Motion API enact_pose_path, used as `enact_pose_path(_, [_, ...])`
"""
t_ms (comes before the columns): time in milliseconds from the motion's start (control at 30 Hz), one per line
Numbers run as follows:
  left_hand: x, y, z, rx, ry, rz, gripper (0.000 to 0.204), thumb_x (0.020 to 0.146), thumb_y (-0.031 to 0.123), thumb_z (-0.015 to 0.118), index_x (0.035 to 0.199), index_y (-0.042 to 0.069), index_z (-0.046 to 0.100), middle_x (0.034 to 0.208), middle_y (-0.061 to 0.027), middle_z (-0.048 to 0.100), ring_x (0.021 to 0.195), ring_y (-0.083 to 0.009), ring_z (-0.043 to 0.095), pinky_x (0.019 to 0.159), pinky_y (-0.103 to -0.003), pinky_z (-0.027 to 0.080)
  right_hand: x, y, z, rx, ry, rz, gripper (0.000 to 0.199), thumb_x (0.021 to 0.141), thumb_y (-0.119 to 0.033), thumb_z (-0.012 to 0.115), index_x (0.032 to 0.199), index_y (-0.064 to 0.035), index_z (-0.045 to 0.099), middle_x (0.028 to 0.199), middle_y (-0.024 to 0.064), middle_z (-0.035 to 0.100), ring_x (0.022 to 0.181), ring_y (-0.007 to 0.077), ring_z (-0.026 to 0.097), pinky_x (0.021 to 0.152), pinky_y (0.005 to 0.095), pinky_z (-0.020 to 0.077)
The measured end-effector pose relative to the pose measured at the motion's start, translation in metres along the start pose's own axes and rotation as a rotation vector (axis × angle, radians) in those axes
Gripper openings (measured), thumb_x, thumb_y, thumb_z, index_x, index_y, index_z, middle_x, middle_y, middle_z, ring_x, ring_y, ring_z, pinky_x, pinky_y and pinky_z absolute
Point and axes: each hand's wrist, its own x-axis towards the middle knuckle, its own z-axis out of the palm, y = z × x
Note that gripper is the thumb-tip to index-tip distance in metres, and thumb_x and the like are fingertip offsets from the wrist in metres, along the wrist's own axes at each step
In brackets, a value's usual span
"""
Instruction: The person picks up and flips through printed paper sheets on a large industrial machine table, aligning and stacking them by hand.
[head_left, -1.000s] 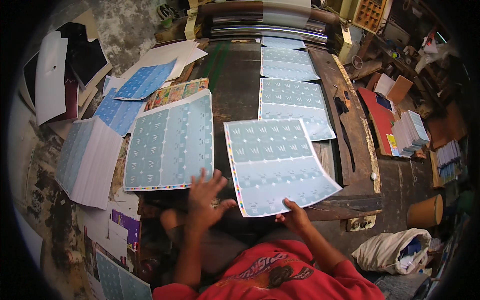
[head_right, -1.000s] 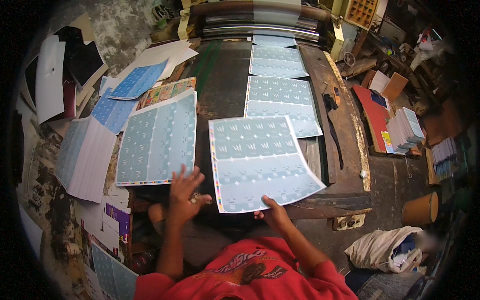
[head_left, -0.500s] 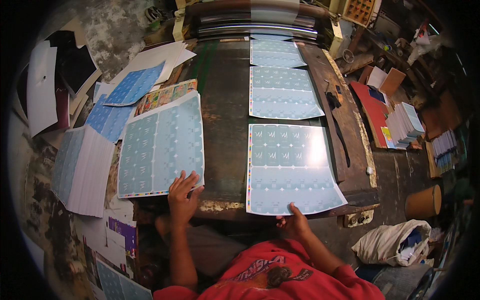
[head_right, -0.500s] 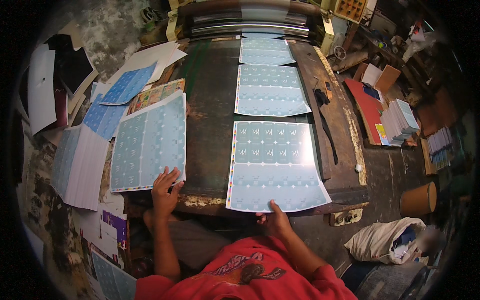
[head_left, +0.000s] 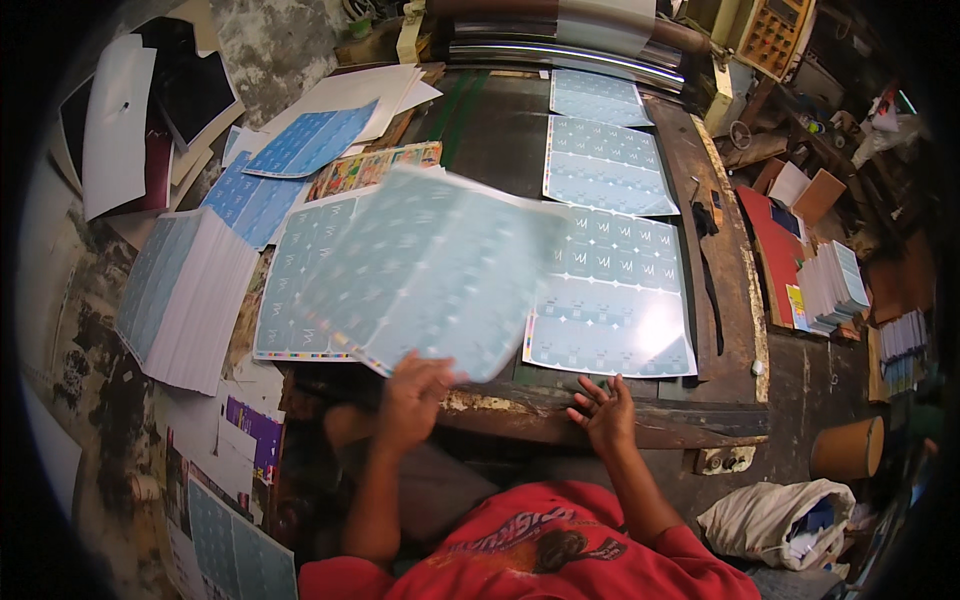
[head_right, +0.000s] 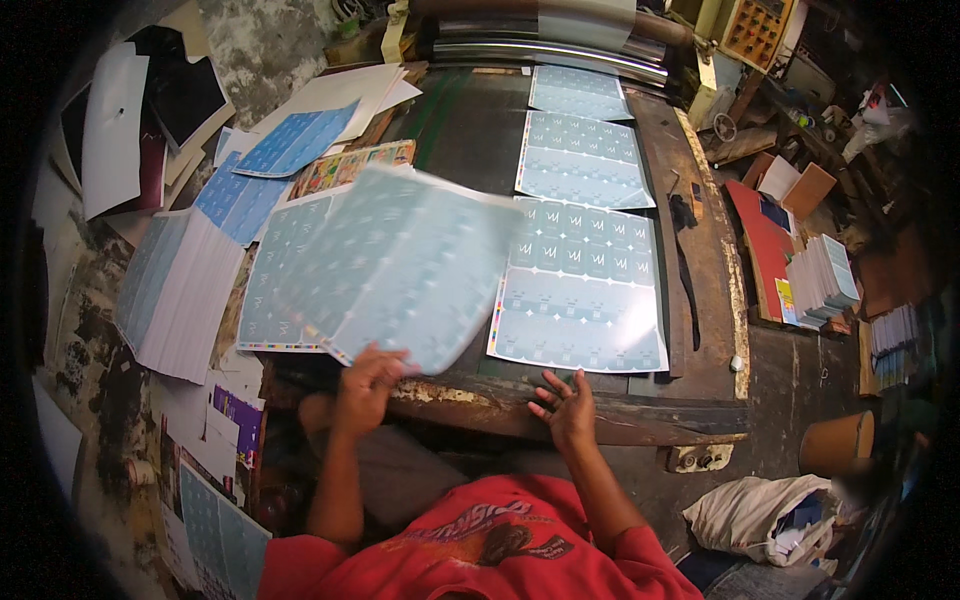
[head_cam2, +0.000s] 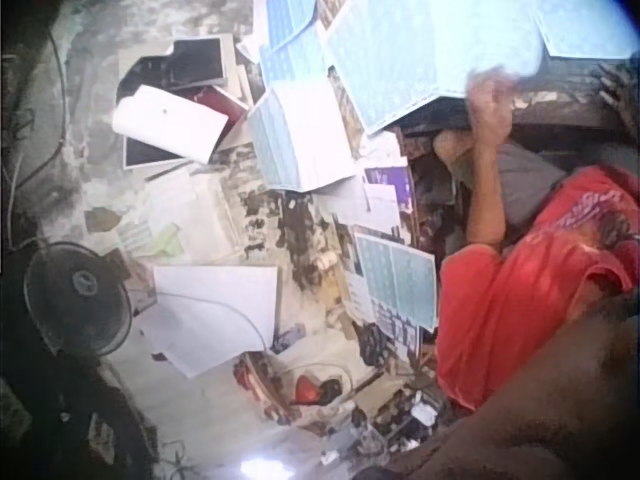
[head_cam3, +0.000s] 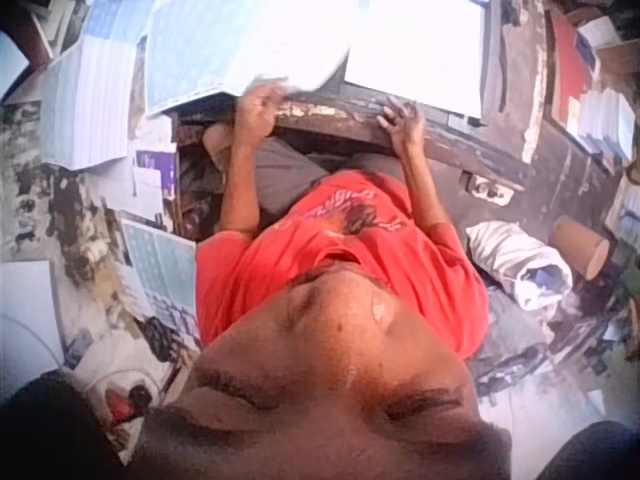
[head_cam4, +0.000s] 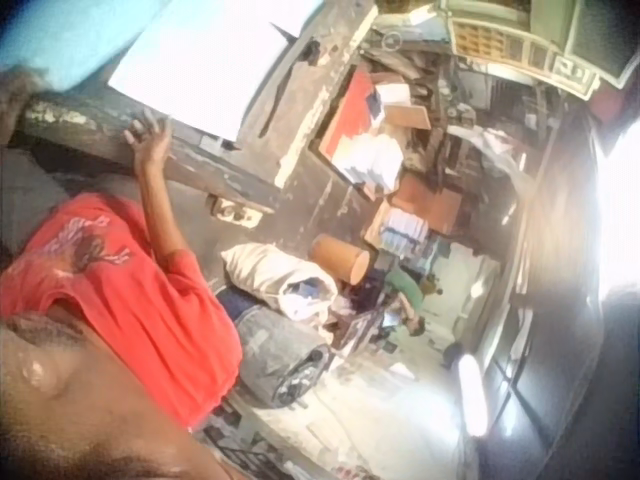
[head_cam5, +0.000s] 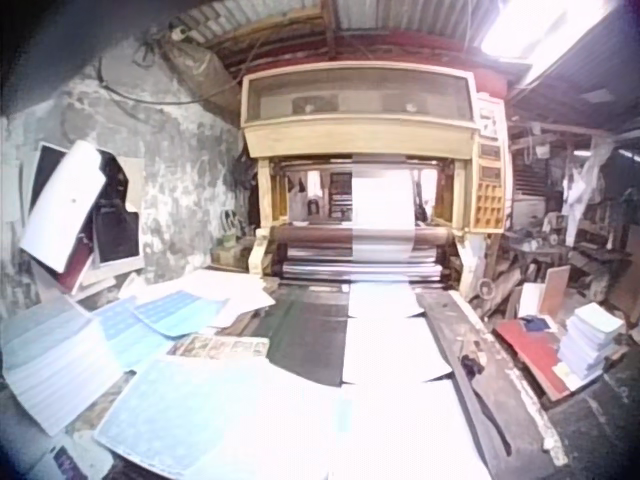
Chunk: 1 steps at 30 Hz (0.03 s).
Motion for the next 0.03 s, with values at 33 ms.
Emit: enact_pose_path(33, [-0.003,-0.0013,0.0012,-0.103,-0.174,0.028,0.019,0.095,0.024,0.062,0.097,0.008,0.072,0.104,-0.0091,0.071,0.109,-0.0232,0.064,0.109,-0.05,0.033,0.0006,-0.0011,-0.0065,-0.017,-0.139,0.035,0.077,0.09,-0.062,0.051,0.149,-0.0198,0.024,0.126,0.0112,0.058,0.091,0.0257,0.06,0.084,0.0492,0.0501])
